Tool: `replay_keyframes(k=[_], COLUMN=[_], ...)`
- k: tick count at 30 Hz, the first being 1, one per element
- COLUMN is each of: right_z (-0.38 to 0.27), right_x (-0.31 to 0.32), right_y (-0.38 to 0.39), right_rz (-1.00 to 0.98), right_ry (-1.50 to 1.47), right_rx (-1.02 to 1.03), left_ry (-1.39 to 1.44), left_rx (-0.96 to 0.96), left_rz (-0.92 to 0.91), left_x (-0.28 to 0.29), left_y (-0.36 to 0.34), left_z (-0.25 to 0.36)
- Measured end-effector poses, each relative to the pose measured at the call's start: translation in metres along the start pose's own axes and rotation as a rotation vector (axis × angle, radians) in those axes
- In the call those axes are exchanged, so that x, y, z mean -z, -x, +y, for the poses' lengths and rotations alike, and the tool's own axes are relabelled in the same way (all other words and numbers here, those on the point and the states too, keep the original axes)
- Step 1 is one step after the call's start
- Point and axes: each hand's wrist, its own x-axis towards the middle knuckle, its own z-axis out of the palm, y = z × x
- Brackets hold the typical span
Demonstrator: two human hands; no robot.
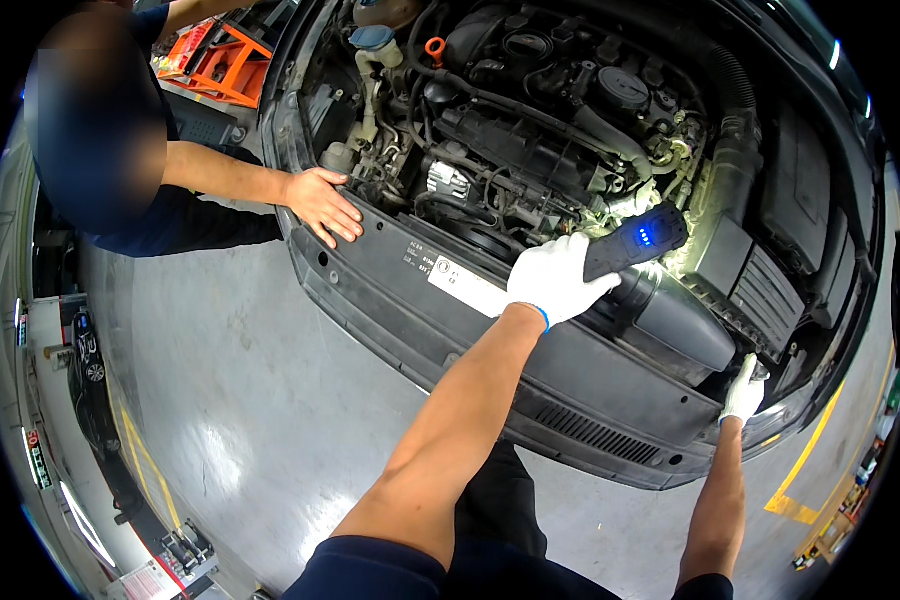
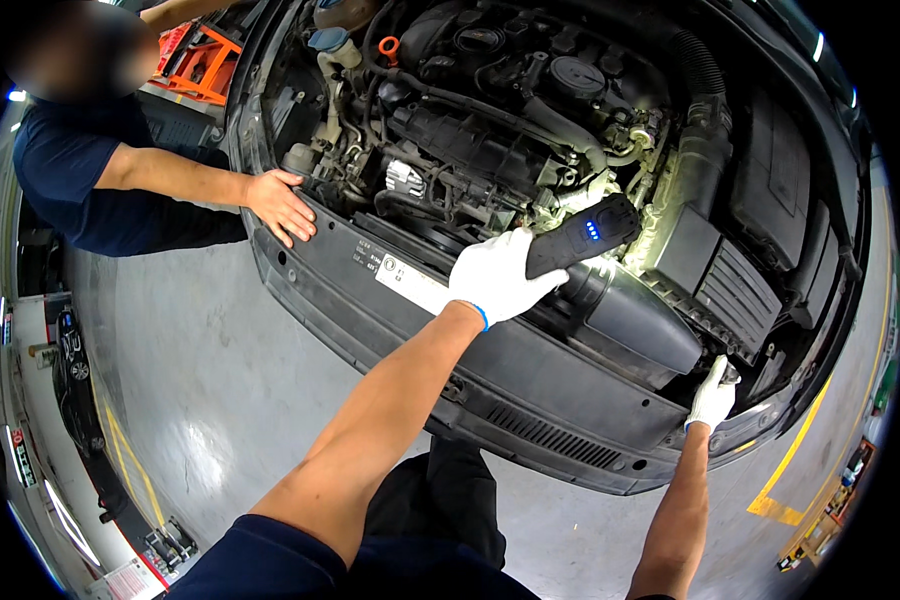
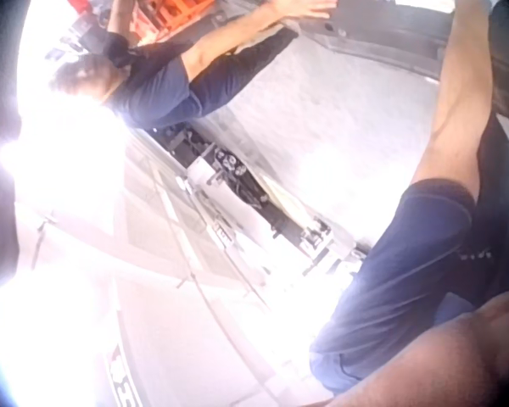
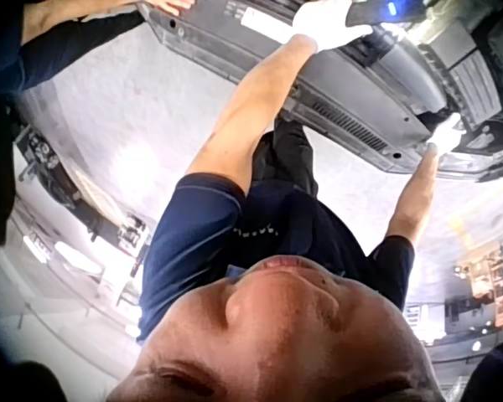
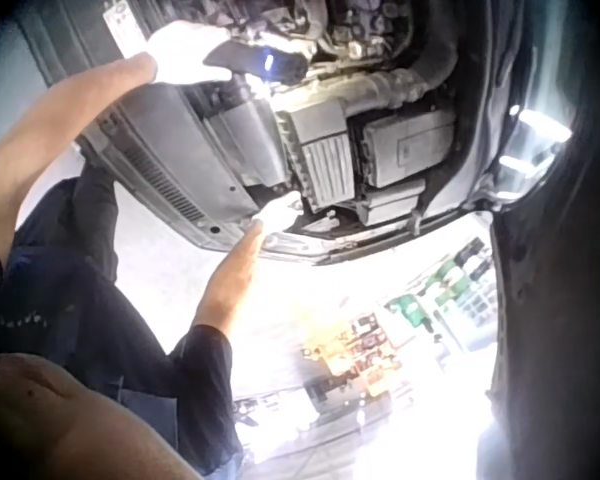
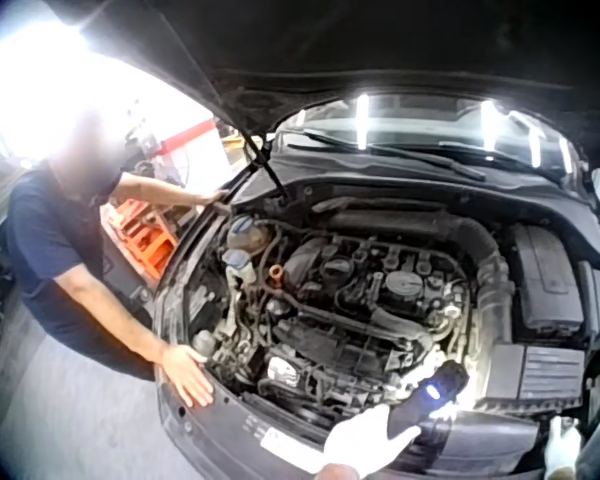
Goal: The person uses a flashlight to illuminate the engine bay of a car while another person observes. The recorder moves around the vehicle to adjust the lighting angle and continues to inspect various components under the hood.
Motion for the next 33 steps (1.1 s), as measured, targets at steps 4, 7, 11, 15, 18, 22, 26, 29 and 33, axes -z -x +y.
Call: replay_keyframes(k=[4, 7, 11, 15, 18, 22, 26, 29, 33], right_z=[-0.001, 0.005, 0.018, 0.02, 0.019, 0.03, 0.027, 0.039, 0.028], right_x=[0.001, 0.003, 0.001, 0.0, 0.0, 0.002, 0.0, 0.007, 0.004], right_y=[0.0, -0.003, -0.008, -0.011, -0.011, -0.016, -0.018, -0.026, -0.022], right_rz=[0.006, -0.02, -0.043, -0.032, -0.047, -0.042, -0.068, -0.113, -0.11], right_ry=[0.004, 0.022, -0.034, -0.01, -0.003, -0.04, -0.01, -0.01, 0.025], right_rx=[-0.021, -0.104, -0.073, -0.057, -0.064, -0.042, -0.037, -0.124, -0.085], left_ry=[-0.009, 0.004, -0.005, 0.002, -0.001, 0.004, 0.014, 0.021, 0.022], left_rx=[-0.002, -0.002, 0.018, 0.057, 0.052, 0.023, -0.009, -0.055, -0.082], left_rz=[0.017, 0.001, -0.043, -0.129, -0.113, -0.065, 0.008, 0.073, 0.14], left_x=[-0.001, -0.002, 0.005, 0.016, 0.015, 0.011, 0.003, -0.002, -0.009], left_y=[0.001, 0.001, 0.002, 0.0, 0.003, 0.003, 0.005, 0.003, 0.005], left_z=[0.0, 0.0, 0.003, 0.007, 0.006, 0.005, -0.002, -0.003, -0.009])
